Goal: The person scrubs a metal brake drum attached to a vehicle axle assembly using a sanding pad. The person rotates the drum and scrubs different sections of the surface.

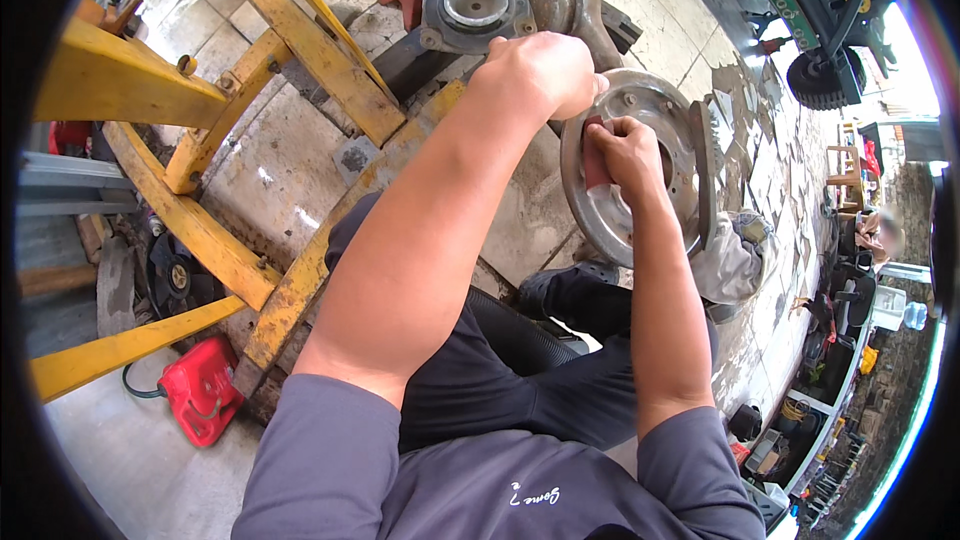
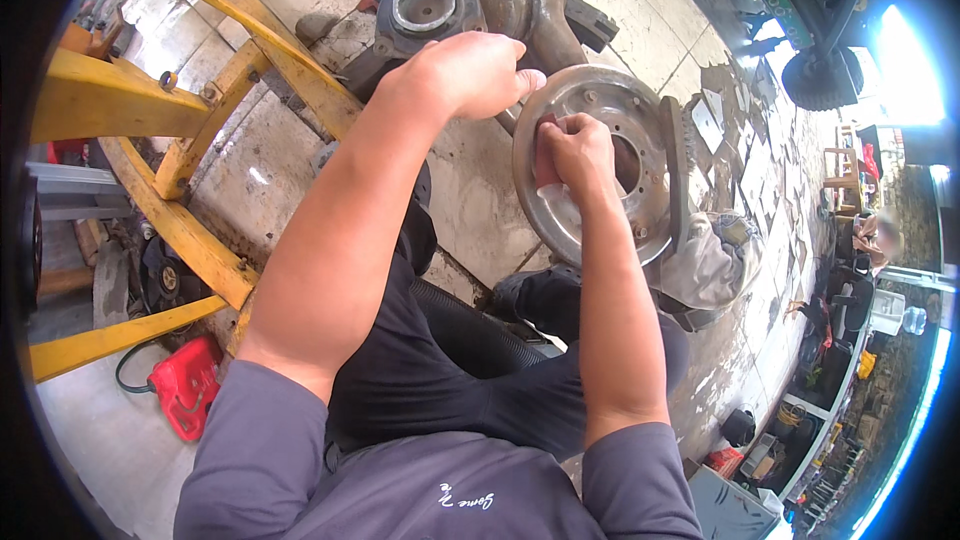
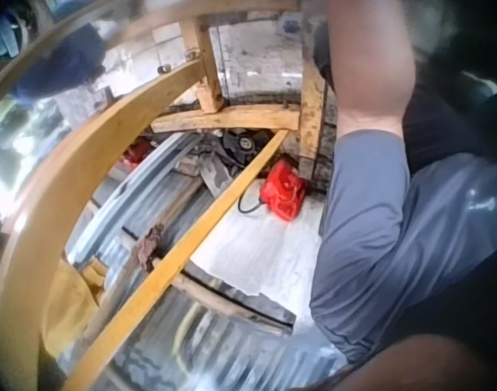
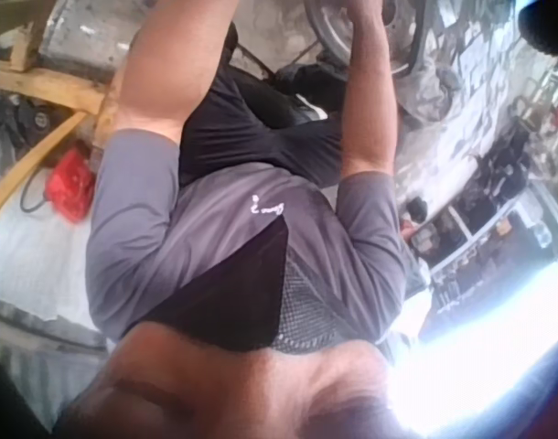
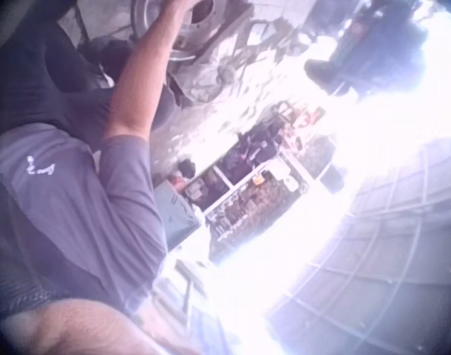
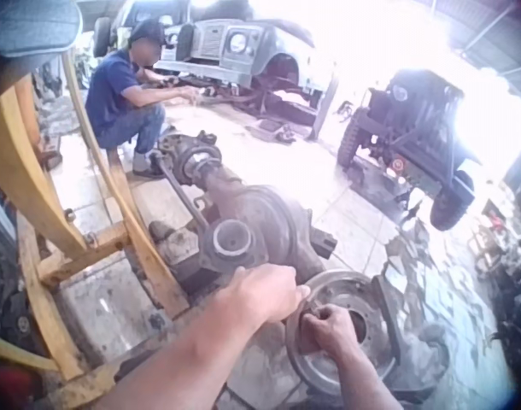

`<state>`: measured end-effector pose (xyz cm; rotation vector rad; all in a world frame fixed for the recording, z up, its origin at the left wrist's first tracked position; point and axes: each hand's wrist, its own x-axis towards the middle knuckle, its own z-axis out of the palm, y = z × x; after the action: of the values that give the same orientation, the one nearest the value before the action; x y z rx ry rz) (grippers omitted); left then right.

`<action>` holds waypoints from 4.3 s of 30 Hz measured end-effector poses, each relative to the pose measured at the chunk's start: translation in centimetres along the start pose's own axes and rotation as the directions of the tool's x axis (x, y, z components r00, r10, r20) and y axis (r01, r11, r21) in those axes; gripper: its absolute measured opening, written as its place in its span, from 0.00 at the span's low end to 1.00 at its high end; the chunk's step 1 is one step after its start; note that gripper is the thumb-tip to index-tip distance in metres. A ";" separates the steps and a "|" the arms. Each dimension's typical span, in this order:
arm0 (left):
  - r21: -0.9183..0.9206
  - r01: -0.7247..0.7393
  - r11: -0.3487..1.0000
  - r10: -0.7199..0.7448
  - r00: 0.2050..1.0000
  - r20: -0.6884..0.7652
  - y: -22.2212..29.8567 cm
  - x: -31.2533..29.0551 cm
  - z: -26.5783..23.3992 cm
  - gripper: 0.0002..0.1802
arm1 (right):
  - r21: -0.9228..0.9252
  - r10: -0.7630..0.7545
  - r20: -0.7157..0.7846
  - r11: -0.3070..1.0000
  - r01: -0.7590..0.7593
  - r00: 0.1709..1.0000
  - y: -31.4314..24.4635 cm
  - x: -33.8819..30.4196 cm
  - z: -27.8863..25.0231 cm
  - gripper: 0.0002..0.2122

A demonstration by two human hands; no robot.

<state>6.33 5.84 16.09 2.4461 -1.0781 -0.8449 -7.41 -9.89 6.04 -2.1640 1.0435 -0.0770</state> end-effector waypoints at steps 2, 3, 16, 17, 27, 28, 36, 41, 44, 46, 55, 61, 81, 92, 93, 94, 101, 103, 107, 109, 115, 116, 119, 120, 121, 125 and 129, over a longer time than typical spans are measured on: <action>-0.011 0.020 1.000 -0.020 1.000 0.015 0.1 -0.6 -0.4 0.29 | 0.008 0.007 0.078 1.000 -0.007 0.997 0.0 -0.9 -0.3 0.15; -0.015 0.025 1.000 -0.025 1.000 0.015 0.3 -0.9 -0.8 0.29 | 0.012 0.005 0.110 1.000 -0.007 0.994 -0.1 -1.1 -0.7 0.15; 0.030 0.004 1.000 -0.003 1.000 -0.020 0.8 0.2 0.1 0.29 | 0.041 -0.039 -0.088 0.998 0.043 0.995 1.1 -0.2 0.7 0.16; 0.039 0.003 0.999 -0.002 1.000 -0.020 0.9 0.5 0.4 0.29 | 0.044 -0.033 -0.097 0.998 0.038 0.995 0.8 0.1 0.7 0.16; 0.048 0.024 0.999 -0.023 1.000 -0.004 1.5 0.6 0.1 0.28 | 0.083 0.018 -0.120 0.997 -0.008 0.993 0.2 -0.1 1.3 0.17; 0.049 0.038 0.998 -0.038 0.999 0.004 1.4 0.5 0.2 0.28 | 0.115 0.038 -0.109 0.993 -0.025 0.993 -0.4 -0.5 1.1 0.17; 0.110 0.055 0.992 -0.061 0.997 0.056 0.5 1.8 0.4 0.23 | 0.090 0.049 -0.002 0.995 -0.049 0.999 0.1 -0.7 0.3 0.17; 0.257 0.001 0.966 -0.058 0.976 0.212 -0.9 3.2 3.1 0.15 | 0.058 -0.015 0.067 0.998 0.011 0.998 0.8 -1.7 0.1 0.16; 0.243 -0.016 0.970 -0.045 0.968 0.245 -0.9 4.5 4.9 0.20 | 0.136 0.011 0.107 0.990 -0.026 0.994 1.5 -2.0 0.2 0.16; 0.257 -0.045 0.965 -0.032 0.958 0.286 -0.5 5.1 5.5 0.24 | 0.082 -0.007 -0.058 0.997 0.012 0.998 0.7 -0.8 1.0 0.16; 0.306 -0.062 0.950 -0.058 0.928 0.368 -0.2 5.4 5.3 0.31 | 0.100 0.020 0.079 0.995 -0.028 0.997 0.1 -1.3 -0.3 0.15; 0.314 -0.033 0.949 -0.095 0.918 0.386 -0.3 5.3 5.3 0.31 | 0.051 0.013 0.035 0.999 -0.015 0.999 -0.4 -0.5 0.1 0.17; 0.326 -0.071 0.943 -0.075 0.907 0.414 0.5 5.1 4.7 0.30 | 0.149 0.131 -0.031 0.981 -0.125 0.991 -1.2 0.9 -0.2 0.13; 0.299 -0.010 0.954 -0.116 0.909 0.401 1.4 4.3 4.0 0.32 | 0.094 0.017 0.010 0.995 -0.018 1.000 -0.2 1.2 -1.1 0.14; 0.289 0.014 0.957 -0.132 0.910 0.393 1.2 4.3 4.0 0.32 | 0.039 -0.004 -0.022 0.999 0.004 1.000 -0.5 1.0 -0.5 0.14; 0.304 0.007 0.953 -0.133 0.909 0.396 1.1 4.5 4.1 0.32 | 0.030 -0.013 0.081 0.999 0.011 0.997 -0.2 0.7 -0.5 0.13; 0.326 -0.031 0.945 -0.108 0.910 0.400 0.5 4.7 4.5 0.31 | -0.047 -0.103 0.270 0.992 0.120 0.957 -0.8 0.5 -4.0 0.11; 0.328 -0.027 0.944 -0.115 0.907 0.406 0.8 5.1 4.7 0.31 | -0.055 -0.153 0.197 0.985 0.166 0.968 -0.6 0.5 -3.2 0.12; 0.354 -0.039 0.934 -0.118 0.905 0.410 0.4 5.7 4.9 0.30 | -0.164 -0.176 0.367 0.955 0.249 0.914 0.0 -0.6 -2.8 0.12; 0.346 -0.046 0.937 -0.104 0.910 0.401 0.5 5.0 4.5 0.29 | -0.248 -0.157 0.531 0.911 0.330 0.833 -0.3 -1.2 -4.4 0.11; 0.317 -0.024 0.948 -0.105 0.918 0.383 1.1 4.4 4.1 0.28 | -0.075 -0.141 0.287 0.983 0.169 0.948 -0.1 -0.1 -3.3 0.12; 0.317 -0.019 0.948 -0.110 0.917 0.384 1.2 4.7 4.3 0.28 | -0.080 -0.109 0.324 0.987 0.143 0.940 0.3 -0.1 -3.2 0.12; 0.329 -0.013 0.944 -0.125 0.911 0.393 0.5 5.0 4.4 0.29 | -0.264 -0.088 0.501 0.932 0.249 0.861 -0.5 -0.3 -4.1 0.11; 0.333 -0.021 0.943 -0.119 0.911 0.395 0.6 4.9 4.3 0.29 | -0.286 -0.111 0.541 0.908 0.307 0.834 -0.2 -0.1 -4.5 0.11; 0.330 -0.035 0.943 -0.104 0.913 0.395 0.7 4.8 4.2 0.29 | -0.303 -0.132 0.580 0.881 0.364 0.804 0.0 0.0 -4.9 0.11; 0.331 -0.020 0.943 -0.116 0.915 0.386 1.0 4.8 4.4 0.30 | -0.136 -0.101 0.363 0.978 0.160 0.926 -1.1 0.2 -4.2 0.12; 0.331 0.003 0.943 -0.140 0.910 0.390 1.0 4.9 4.5 0.31 | -0.229 -0.132 0.518 0.930 0.286 0.845 -0.4 -0.9 -4.6 0.11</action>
<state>5.54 1.27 11.27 2.6571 -1.3718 -1.3473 -9.32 -11.79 9.87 -2.3781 0.5363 0.5466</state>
